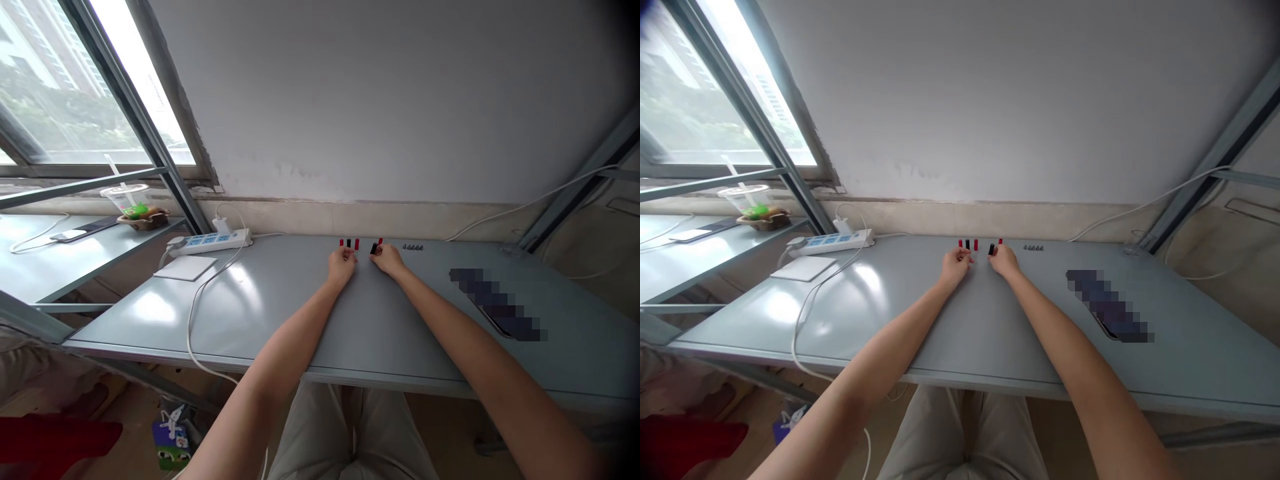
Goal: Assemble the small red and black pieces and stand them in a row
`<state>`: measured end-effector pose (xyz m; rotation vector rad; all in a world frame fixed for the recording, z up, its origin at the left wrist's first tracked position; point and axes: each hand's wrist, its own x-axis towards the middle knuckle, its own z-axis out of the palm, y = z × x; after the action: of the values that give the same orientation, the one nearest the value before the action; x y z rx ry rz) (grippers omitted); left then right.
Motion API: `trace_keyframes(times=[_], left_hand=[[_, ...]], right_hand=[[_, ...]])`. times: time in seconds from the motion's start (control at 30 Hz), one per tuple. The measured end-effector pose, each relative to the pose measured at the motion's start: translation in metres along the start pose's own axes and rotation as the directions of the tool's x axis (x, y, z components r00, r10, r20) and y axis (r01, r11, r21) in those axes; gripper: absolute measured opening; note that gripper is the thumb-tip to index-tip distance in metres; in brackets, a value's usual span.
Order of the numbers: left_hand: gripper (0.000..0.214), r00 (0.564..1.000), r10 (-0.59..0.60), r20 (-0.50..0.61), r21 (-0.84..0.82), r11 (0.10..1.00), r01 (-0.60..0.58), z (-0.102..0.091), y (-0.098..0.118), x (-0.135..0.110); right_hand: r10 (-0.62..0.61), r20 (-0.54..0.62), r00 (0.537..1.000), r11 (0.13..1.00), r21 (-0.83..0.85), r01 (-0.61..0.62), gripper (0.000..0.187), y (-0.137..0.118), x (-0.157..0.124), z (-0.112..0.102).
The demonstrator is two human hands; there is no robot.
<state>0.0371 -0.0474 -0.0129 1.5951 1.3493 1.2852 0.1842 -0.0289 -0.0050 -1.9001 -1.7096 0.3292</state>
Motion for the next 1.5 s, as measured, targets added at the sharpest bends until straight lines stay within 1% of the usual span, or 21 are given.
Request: trace_keyframes(times=[0.13, 0.27, 0.47, 0.63, 0.77, 0.87, 0.97, 1.03, 1.1, 1.23, 1.3, 1.4, 1.5], left_hand=[[0.016, 1.0, -0.003, -0.013, -0.009, 1.0, 0.003, 0.002, -0.008, 0.005], [0.015, 1.0, 0.004, -0.017, -0.024, 1.0, -0.004, 0.003, -0.01, 0.006], [0.015, 1.0, 0.012, -0.014, -0.018, 1.0, -0.012, 0.004, -0.011, 0.006], [0.015, 0.999, 0.032, 0.011, 0.046, 0.998, -0.032, 0.004, -0.009, 0.005], [0.015, 0.994, 0.087, 0.058, 0.195, 0.976, -0.097, 0.003, -0.004, 0.0], [0.016, 0.985, 0.125, 0.122, 0.304, 0.939, -0.157, 0.003, -0.001, -0.006], [0.016, 0.975, 0.148, 0.165, 0.372, 0.906, -0.201, 0.002, 0.003, -0.011], [0.017, 0.971, 0.157, 0.182, 0.398, 0.891, -0.218, 0.001, 0.005, -0.013], [0.017, 0.968, 0.159, 0.197, 0.412, 0.882, -0.229, 0.0, 0.007, -0.014], [0.018, 0.962, 0.161, 0.219, 0.422, 0.874, -0.242, -0.001, 0.008, -0.014], [0.019, 0.961, 0.168, 0.219, 0.427, 0.869, -0.249, 0.0, 0.007, -0.014], [0.018, 0.961, 0.177, 0.213, 0.431, 0.866, -0.255, 0.0, 0.005, -0.013], [0.018, 0.961, 0.177, 0.212, 0.426, 0.868, -0.254, 0.001, 0.005, -0.013]], right_hand=[[0.013, -0.011, 1.0, 1.0, -0.022, -0.013, 0.016, -0.006, 0.01, 0.011], [0.052, 0.004, 0.999, 0.997, -0.063, -0.051, 0.02, -0.013, 0.015, 0.019], [0.1, 0.018, 0.995, 0.99, -0.1, -0.098, 0.023, -0.018, 0.019, 0.023], [0.102, 0.018, 0.995, 0.99, -0.096, -0.099, 0.024, -0.017, 0.019, 0.024], [0.043, 0.009, 0.999, 0.994, -0.104, -0.042, 0.023, -0.007, 0.014, 0.015], [0.003, -0.017, 1.0, 0.992, -0.126, -0.006, 0.014, 0.009, 0.011, 0.003], [0.036, -0.072, 0.997, 0.988, -0.148, -0.046, 0.012, 0.027, 0.011, -0.01], [0.06, -0.094, 0.994, 0.986, -0.151, -0.074, 0.012, 0.038, 0.014, -0.014], [0.088, -0.105, 0.991, 0.984, -0.143, -0.103, 0.018, 0.044, 0.019, -0.015], [0.163, -0.1, 0.982, 0.977, -0.126, -0.175, 0.044, 0.045, 0.029, -0.009], [0.195, -0.074, 0.978, 0.973, -0.11, -0.202, 0.052, 0.042, 0.034, -0.006], [0.209, -0.059, 0.976, 0.972, -0.093, -0.214, 0.054, 0.036, 0.039, -0.002], [0.19, -0.076, 0.979, 0.977, -0.088, -0.196, 0.043, 0.031, 0.041, 0.003]])
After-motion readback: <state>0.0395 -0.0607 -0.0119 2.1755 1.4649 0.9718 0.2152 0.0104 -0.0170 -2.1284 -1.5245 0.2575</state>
